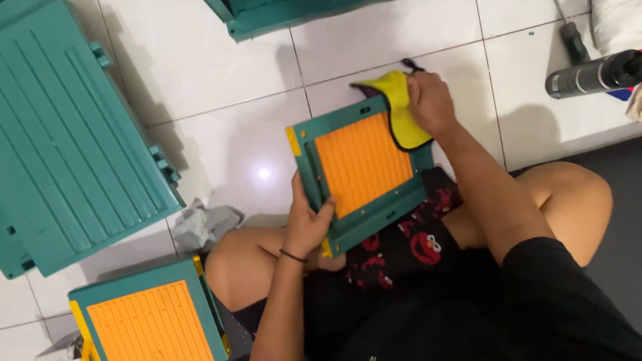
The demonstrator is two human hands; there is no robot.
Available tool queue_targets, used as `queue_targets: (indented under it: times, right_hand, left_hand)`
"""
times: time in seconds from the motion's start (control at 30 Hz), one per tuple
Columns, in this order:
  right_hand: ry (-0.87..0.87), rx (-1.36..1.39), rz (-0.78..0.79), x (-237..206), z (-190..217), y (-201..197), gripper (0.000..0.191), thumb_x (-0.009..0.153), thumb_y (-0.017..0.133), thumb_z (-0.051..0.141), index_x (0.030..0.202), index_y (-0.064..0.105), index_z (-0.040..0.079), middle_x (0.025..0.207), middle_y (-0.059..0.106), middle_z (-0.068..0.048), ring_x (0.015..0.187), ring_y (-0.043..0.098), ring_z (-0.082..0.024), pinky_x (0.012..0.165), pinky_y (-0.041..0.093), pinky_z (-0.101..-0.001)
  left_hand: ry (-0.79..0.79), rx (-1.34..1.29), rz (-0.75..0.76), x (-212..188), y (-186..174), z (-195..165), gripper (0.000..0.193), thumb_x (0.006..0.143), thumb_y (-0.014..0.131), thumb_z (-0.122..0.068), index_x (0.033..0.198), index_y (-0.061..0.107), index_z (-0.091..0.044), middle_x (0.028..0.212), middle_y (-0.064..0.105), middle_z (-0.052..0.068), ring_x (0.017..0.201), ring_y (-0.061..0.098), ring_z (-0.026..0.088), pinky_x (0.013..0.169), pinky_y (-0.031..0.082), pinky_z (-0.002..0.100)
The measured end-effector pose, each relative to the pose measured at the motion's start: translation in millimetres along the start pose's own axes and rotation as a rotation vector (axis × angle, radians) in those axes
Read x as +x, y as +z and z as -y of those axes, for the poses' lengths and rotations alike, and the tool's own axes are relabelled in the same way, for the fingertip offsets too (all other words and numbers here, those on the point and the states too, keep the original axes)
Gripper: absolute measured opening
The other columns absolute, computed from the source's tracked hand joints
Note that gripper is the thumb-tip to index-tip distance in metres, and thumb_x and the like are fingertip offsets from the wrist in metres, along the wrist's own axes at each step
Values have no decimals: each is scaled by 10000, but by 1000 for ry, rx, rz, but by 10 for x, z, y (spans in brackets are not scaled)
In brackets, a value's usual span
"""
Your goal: The person sits on the floor and works on a green plastic cabinet, fitting orange slatted door and drawer panels into the frame and pressing them into place. They wipe the panels and frame with a yellow cloth between fitting steps and reposition the cabinet body on the floor.
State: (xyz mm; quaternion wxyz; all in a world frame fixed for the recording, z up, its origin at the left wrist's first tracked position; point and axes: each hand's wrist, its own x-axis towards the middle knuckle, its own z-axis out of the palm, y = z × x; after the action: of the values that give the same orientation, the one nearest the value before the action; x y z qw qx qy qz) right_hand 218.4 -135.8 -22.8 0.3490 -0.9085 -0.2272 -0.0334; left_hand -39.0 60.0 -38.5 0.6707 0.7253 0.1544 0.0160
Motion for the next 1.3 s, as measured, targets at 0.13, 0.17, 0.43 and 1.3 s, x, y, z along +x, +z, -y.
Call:
queue_targets:
  times: [0.13, 0.17, 0.43, 1.3]
  right_hand:
    - [-64, 8, -143, -200, 130, -222, 242, 996, 663, 129, 1197, 648, -5, 1137, 626, -221, 1006, 590, -461, 872, 498, -517]
    - [-38, 12, -189, -255, 189, -239, 321, 945, 724, 155, 1204, 633, -12, 1140, 612, -223, 1016, 592, -455, 869, 503, -504]
    - [213, 206, 22, -564, 114, -146, 232, 936, 766, 119, 1136, 688, 32, 1117, 686, -134, 1050, 680, -295, 921, 552, -385]
    - [-276, 128, 292, -922, 819, 392, 281, 791, 621, 73, 1058, 674, 4, 1177, 670, -185, 1165, 566, -410, 992, 432, -545]
  left_hand:
    - [-22, -196, 5, 33, 7, -93, 839, 975, 660, -113, 1632, 139, -76, 1440, 527, 161, 1296, 547, 234, 1074, 465, 340]
    - [-48, -267, 3, 34, -6, -111, 858, 980, 651, -138, 1643, 109, -85, 1428, 538, 151, 1267, 569, 218, 1055, 484, 333]
    - [25, -135, -74, 0, 35, -39, 729, 1079, 558, -145, 1682, 157, -68, 1540, 475, 174, 1360, 501, 235, 1133, 415, 343]
    - [-114, -95, -195, -17, 189, 121, 777, 852, 527, 13, 1592, 298, -46, 1368, 565, 139, 1135, 574, 221, 928, 486, 315]
